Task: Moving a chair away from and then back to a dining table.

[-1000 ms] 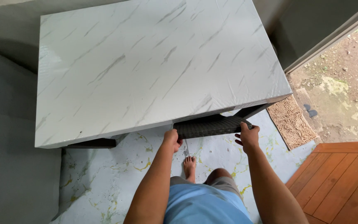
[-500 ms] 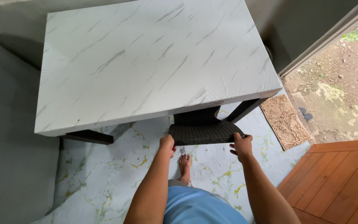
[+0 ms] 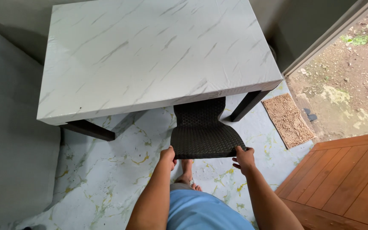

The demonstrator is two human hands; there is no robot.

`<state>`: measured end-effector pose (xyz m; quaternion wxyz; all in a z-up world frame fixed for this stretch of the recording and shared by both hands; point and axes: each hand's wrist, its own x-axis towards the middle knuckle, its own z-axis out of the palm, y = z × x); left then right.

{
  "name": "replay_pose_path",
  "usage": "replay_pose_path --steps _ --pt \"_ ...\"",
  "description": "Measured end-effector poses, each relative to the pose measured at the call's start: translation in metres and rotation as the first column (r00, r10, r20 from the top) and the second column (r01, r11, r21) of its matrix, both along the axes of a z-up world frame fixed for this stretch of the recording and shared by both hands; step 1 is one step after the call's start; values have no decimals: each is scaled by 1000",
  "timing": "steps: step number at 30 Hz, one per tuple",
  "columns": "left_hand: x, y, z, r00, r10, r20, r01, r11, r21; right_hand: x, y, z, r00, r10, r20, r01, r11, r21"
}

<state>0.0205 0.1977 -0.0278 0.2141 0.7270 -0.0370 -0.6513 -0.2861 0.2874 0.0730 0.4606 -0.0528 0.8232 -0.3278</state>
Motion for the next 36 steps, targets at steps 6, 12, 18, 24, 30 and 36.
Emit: replay_pose_path --steps 6,12,18,24,30,36 --pt "5 20 -10 995 -53 81 54 999 -2 0 16 -7 1000 0 26 0 1000 9" --pt "15 44 -4 998 -68 17 68 997 -40 1 33 -16 997 -9 73 10 1000 -10" --pt "22 58 -16 994 -76 83 74 997 25 7 55 -27 988 -20 150 18 1000 15" --pt "34 71 -27 996 -56 73 56 998 12 17 75 -36 985 -7 171 -3 998 57" --pt "49 67 -49 998 -48 36 48 999 4 34 80 -36 984 -36 172 23 997 77" --pt "66 60 -25 987 -127 94 127 992 10 55 83 -43 980 -85 178 70 994 87"
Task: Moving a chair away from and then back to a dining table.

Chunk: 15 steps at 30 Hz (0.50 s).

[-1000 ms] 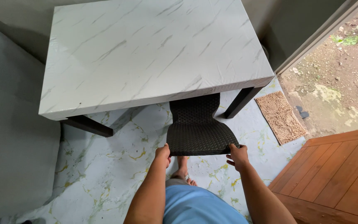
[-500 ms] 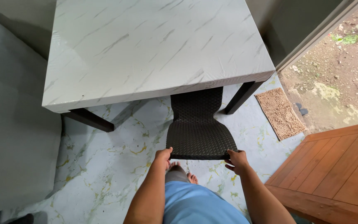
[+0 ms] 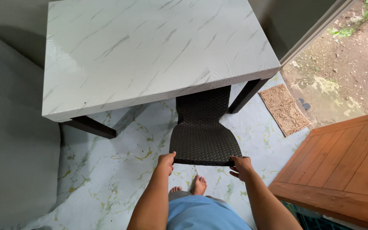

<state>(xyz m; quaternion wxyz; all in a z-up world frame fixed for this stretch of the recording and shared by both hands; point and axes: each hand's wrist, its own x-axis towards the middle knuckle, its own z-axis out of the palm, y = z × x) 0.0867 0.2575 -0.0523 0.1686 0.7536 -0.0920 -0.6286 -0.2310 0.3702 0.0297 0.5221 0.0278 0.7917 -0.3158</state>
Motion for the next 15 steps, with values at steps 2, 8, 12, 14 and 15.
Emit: replay_pose_path --steps 2,8,12,14,15 --pt "7 -1 -6 1000 -5 5 5 1000 -6 8 4 -3 1000 -4 8 4 1000 4" --pt "23 6 -28 1000 -23 10 23 999 -39 31 24 -4 999 -31 18 30 999 22" --pt "32 16 -24 1000 -17 21 17 1000 -18 45 36 -1 1000 -17 8 16 999 48" --pt "39 19 -23 999 -29 15 29 999 -14 49 43 -7 1000 -12 17 12 999 49" --pt "43 21 -23 999 -37 10 37 999 -12 51 47 -10 1000 -5 25 4 999 48"
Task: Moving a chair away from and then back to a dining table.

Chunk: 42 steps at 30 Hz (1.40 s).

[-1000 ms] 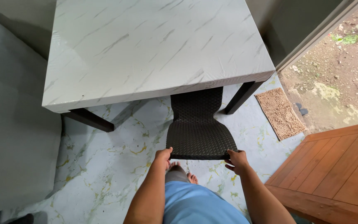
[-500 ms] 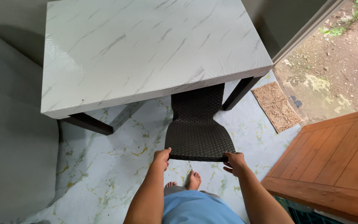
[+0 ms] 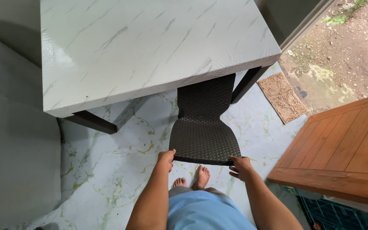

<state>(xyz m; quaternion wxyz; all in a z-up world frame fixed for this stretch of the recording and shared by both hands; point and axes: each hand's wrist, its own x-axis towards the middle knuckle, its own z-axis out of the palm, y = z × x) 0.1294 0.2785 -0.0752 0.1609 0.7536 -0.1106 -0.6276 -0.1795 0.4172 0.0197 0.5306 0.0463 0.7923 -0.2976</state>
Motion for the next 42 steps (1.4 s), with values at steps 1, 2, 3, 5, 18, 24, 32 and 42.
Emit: replay_pose_path --steps 1,2,3,5,18,24,32,42 --pt "2 1 2 1000 -1 0 1 1000 1 4 2 0 1000 -1 0 1 1000 1" --pt "5 2 4 1000 -26 11 26 1000 -3 7 5 -1 1000 -7 -3 7 1000 1" --pt "7 4 6 999 -51 20 51 999 -6 11 7 -1 1000 -13 -6 13 1000 3" --pt "14 9 6 999 -37 -5 37 999 -1 19 10 8 1000 -9 -12 9 1000 6" --pt "52 30 2 995 -66 -72 63 997 -48 54 33 7 999 -32 -36 32 999 -14" --pt "69 44 -1 995 -71 -66 71 997 -15 74 52 3 999 -45 -31 44 999 -10" --pt "86 59 1 995 -97 -39 97 995 -10 90 72 4 999 -36 -28 37 999 8" --pt "96 91 2 1000 -24 -20 24 1000 5 86 100 -11 999 24 45 -24 1000 10"
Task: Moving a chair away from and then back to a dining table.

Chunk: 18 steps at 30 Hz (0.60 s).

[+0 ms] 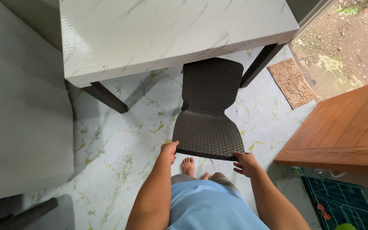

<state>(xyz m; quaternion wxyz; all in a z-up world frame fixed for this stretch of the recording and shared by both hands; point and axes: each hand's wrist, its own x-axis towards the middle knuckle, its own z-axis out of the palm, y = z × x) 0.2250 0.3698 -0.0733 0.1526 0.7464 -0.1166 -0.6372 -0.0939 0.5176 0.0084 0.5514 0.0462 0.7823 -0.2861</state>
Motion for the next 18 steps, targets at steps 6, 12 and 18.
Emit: replay_pose_path --steps 6,12,18 --pt "-2 22 -19 999 34 -1 -34 999 -10 -1 13 10 999 50 -15 -49 999 21" --pt "-7 60 -11 999 53 0 -53 999 -14 -11 28 22 996 77 -47 -77 997 0" --pt "-3 97 0 998 55 26 -56 998 24 -10 56 26 993 117 -12 -117 993 -2"
